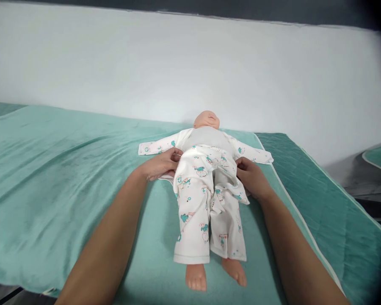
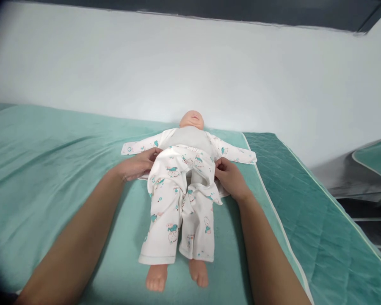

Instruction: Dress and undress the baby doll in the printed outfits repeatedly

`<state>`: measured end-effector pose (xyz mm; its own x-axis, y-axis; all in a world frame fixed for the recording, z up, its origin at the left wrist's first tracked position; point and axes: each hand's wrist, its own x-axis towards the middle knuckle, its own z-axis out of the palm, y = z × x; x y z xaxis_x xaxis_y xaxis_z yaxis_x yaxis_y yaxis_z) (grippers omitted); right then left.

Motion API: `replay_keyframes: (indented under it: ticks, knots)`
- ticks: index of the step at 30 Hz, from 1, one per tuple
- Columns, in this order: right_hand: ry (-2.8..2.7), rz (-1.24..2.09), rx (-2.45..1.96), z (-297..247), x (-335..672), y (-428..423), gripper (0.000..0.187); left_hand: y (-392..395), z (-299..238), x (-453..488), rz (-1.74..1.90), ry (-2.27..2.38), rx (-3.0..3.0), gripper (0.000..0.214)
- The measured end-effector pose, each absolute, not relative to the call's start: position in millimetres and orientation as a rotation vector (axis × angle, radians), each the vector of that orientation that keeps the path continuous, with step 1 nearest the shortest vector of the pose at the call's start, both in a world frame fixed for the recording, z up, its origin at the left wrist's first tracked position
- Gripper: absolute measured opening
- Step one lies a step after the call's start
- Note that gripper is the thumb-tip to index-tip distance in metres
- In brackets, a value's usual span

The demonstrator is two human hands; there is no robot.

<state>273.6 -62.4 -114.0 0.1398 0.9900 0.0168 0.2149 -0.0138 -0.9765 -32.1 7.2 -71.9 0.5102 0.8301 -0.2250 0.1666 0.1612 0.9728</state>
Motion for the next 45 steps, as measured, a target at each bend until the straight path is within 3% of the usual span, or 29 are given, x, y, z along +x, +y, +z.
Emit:
replay_keyframes:
  ticks: [4, 9, 14, 20, 28, 37, 45]
  knots:
    - [-1.277, 0.787, -1.543, -119.5, 270.8, -57.7, 0.016, 6.4, -73.6, -29.4, 0.593, 0.934, 1.378, 0.035]
    - [-1.384, 0.700, -1.518, -121.0, 269.3, -57.4, 0.027, 6.2, -75.8, -26.6, 0.532, 0.886, 1.378, 0.018]
    - [-1.340, 0.810, -1.486, -115.0, 266.0, -58.4, 0.042, 3.4, -74.6, -22.0, 0.654, 0.940, 1.319, 0.035]
    - [-1.321, 0.870, -1.485, -111.9, 265.5, -60.7, 0.027, 4.8, -76.2, -22.1, 0.593, 0.895, 1.337, 0.036]
    - [-1.182, 1.020, -1.282, -109.1, 262.9, -62.7, 0.028, 1.6, -73.2, -21.0, 0.627, 0.954, 1.339, 0.038]
    - [-1.235, 1.077, -1.368, -103.4, 263.1, -63.3, 0.025, -1.0, -71.5, -17.3, 0.604, 0.999, 1.377, 0.032]
    - [-1.232, 1.087, -1.365, -103.6, 261.6, -64.6, 0.027, -6.2, -71.2, -17.4, 0.509, 1.039, 1.367, 0.056]
